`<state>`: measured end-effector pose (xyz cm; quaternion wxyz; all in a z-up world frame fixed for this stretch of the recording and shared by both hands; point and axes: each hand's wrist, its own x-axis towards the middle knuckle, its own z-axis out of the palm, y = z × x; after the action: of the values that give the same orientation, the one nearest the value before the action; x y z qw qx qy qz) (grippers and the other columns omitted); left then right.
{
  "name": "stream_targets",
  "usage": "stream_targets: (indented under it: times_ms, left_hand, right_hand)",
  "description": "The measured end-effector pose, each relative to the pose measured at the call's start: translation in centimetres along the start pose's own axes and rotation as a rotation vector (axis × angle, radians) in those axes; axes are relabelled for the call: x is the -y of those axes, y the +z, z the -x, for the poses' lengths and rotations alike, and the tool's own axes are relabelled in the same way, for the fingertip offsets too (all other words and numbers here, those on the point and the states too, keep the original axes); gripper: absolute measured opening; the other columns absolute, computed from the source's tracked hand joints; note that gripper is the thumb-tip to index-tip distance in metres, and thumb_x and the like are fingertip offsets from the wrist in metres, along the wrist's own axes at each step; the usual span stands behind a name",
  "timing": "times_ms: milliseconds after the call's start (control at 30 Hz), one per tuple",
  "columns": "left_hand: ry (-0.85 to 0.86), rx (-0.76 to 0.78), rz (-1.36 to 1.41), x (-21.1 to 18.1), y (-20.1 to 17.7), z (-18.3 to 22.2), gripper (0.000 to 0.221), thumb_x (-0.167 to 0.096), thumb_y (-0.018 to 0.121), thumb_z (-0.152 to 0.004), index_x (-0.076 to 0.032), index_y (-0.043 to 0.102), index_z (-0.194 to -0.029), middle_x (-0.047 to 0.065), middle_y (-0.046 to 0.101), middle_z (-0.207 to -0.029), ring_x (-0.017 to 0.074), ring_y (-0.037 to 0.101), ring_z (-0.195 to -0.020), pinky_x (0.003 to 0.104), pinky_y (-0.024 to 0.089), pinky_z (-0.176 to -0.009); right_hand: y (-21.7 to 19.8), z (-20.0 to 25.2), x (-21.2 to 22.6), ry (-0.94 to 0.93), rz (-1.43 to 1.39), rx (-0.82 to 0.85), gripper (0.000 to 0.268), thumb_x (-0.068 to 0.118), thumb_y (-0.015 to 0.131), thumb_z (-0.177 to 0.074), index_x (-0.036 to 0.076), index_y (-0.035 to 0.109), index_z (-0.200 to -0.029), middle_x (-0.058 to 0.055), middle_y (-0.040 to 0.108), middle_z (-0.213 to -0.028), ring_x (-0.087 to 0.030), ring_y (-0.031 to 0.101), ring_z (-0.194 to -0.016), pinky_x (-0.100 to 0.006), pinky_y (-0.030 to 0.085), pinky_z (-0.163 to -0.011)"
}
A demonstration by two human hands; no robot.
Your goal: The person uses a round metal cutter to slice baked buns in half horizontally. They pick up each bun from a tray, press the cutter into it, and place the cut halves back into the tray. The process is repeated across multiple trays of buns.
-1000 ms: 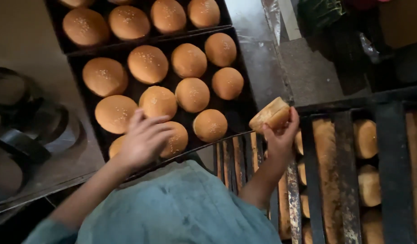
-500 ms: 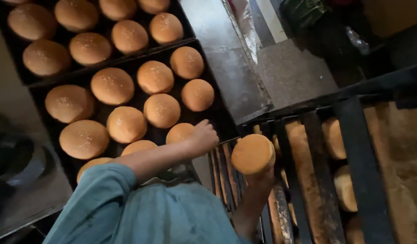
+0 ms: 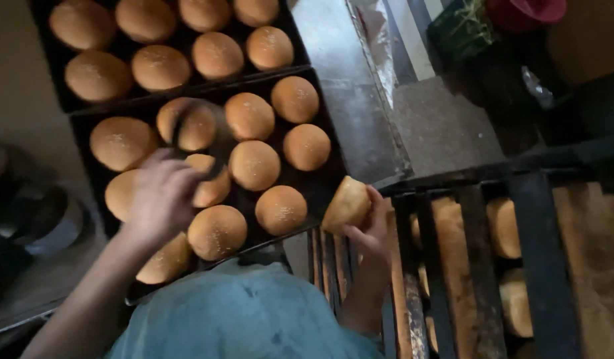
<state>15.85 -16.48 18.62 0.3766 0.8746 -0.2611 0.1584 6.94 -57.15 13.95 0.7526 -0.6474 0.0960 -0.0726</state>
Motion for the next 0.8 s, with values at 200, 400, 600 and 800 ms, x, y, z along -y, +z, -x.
stream_targets:
  times_ms: [200,400,600,800]
  left_hand:
    - [-0.211,-0.154,-0.387,7.0,-5.8,12.5,0.024,-0.005,0.071,-0.100,-0.006,0.057,-0.119,0.013,0.066,-0.114,0.0335,0.063,-0.112,0.051,0.041,-0.119]
    - [-0.386,-0.103,-0.780,11.1,-7.2,22.4,0.010,-0.012,0.067,-0.113,-0.012,0.057,-0.112,0.002,0.063,-0.112,0.0201,0.059,-0.111,0.044,0.032,-0.127]
    - [-0.412,-0.005,-1.160,10.8,-8.5,22.1,0.007,-0.018,0.065,-0.107,-0.022,0.067,-0.102,-0.008,0.063,-0.108,0.0140,0.057,-0.113,0.043,0.023,-0.133]
    - [-0.416,0.025,-1.332,9.6,-9.4,16.9,0.011,-0.030,0.070,-0.107,-0.034,0.073,-0.096,-0.016,0.067,-0.114,0.0105,0.054,-0.130,0.053,0.008,-0.132]
  right_hand:
    - [6.1,-4.1,1.3,-0.156,1.109,0.178,0.086,0.024,0.086,-0.069,0.011,0.049,-0.145,-0.016,0.047,-0.143,-0.037,0.046,-0.135,-0.047,0.043,-0.109]
    - [6.6,-6.7,0.6,-0.068,1.539,0.337,0.076,0.038,0.088,-0.074,0.012,0.054,-0.137,-0.014,0.046,-0.146,-0.040,0.042,-0.135,-0.053,0.042,-0.106]
    - [9.6,-13.5,-1.7,-0.253,1.444,0.323,0.074,0.042,0.085,-0.082,0.013,0.053,-0.142,-0.016,0.046,-0.153,-0.041,0.043,-0.141,-0.053,0.041,-0.113]
    - [12.0,-16.3,-2.7,-0.065,1.514,0.413,0.100,0.038,0.093,-0.065,0.019,0.043,-0.150,-0.021,0.035,-0.157,-0.047,0.035,-0.141,-0.056,0.038,-0.110]
